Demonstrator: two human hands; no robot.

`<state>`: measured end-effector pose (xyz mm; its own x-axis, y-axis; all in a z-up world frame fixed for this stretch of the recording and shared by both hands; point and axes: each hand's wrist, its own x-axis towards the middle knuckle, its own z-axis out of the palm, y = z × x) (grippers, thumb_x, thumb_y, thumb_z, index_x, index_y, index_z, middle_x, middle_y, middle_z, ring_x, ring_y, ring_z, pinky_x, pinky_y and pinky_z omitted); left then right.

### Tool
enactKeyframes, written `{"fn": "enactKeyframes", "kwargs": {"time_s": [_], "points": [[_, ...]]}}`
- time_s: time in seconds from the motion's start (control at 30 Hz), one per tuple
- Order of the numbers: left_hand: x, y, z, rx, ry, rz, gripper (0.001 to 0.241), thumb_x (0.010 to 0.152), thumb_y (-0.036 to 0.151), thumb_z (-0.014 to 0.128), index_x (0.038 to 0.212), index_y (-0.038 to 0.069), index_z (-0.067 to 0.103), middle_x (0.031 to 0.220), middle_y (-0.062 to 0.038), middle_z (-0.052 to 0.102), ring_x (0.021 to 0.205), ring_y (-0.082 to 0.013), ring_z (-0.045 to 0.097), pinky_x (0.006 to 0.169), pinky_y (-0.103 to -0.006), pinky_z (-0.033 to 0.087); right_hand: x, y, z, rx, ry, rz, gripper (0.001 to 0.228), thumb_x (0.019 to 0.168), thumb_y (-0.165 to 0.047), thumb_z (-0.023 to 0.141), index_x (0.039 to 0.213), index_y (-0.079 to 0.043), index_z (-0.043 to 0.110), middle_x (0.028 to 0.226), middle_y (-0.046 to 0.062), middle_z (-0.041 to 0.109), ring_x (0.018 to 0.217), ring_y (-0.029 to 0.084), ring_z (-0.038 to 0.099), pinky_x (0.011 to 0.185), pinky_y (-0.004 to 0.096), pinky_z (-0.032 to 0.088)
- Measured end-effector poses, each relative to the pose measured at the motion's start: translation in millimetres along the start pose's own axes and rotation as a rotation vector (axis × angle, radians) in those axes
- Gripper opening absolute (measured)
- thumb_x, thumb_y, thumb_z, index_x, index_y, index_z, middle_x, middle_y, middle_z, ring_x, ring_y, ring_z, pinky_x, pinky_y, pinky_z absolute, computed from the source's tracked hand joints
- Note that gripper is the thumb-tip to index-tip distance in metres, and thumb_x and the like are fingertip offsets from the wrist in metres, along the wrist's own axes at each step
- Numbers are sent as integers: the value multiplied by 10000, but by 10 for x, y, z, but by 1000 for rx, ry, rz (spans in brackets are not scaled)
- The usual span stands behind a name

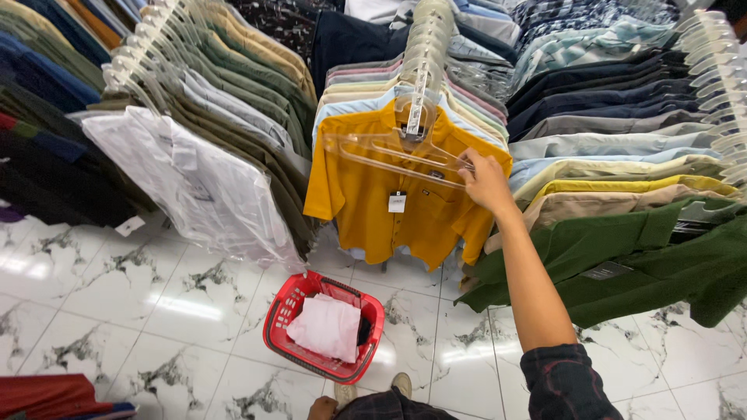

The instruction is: The person selects a yellow shirt and a white shirt from a clothing rack, buttoning and unbuttoning them by hand to check the fit and design before placing them in a red shopping basket.

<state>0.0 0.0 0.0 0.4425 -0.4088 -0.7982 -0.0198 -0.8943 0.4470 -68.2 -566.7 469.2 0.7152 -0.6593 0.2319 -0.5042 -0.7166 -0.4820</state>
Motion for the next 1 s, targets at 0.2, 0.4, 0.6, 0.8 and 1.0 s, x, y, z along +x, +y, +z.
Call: {"fn": "enactKeyframes", "kwargs": {"time_s": [0.2,0.4,0.6,0.8,1.0], "points": [[78,-207,461,62,107,23,466,842,466,443,960,93,696,1111,-167,725,1062,-302,668,886,-436,463,-514,-245,299,-108,669,-174,380,907,3,720,1250,-5,556,1276,215,511,1189,397,450,1035,536,358],[-85,-154,863,-318,196,-107,462,902,354,561,1173,24,736,1200,-274,711,1212,-509,614,1038,-575,487,-1778,72,1678,78,363,-221,286,972,-68,648,1243,-50,556,1330,167,518,1227,422,446,1064,561,289],[104,-565,1438,-470,193,-276,362,924,321,581,1133,82,756,1163,-213,734,1197,-443,640,1047,-515,504,-4760,1495,3904,122,-1129,264,369,1021,-401,627,1323,-189,634,1316,108,676,1308,419,566,1103,704,332],[507,-978,2175,-608,93,-329,365,899,370,603,1160,149,734,1041,-146,765,1064,-360,704,921,-470,557,-4701,1191,4236,121,-1412,260,457,972,-451,601,1236,-87,680,1123,235,740,1105,467,673,980,593,515],[981,-745,1691,-1975,212,-101,157,1063,101,473,1092,7,595,814,-8,539,695,-123,568,644,-270,504,-3579,943,6150,502,-1214,580,339,966,-160,620,1304,-156,643,1084,130,769,963,244,755,801,366,616]]}}
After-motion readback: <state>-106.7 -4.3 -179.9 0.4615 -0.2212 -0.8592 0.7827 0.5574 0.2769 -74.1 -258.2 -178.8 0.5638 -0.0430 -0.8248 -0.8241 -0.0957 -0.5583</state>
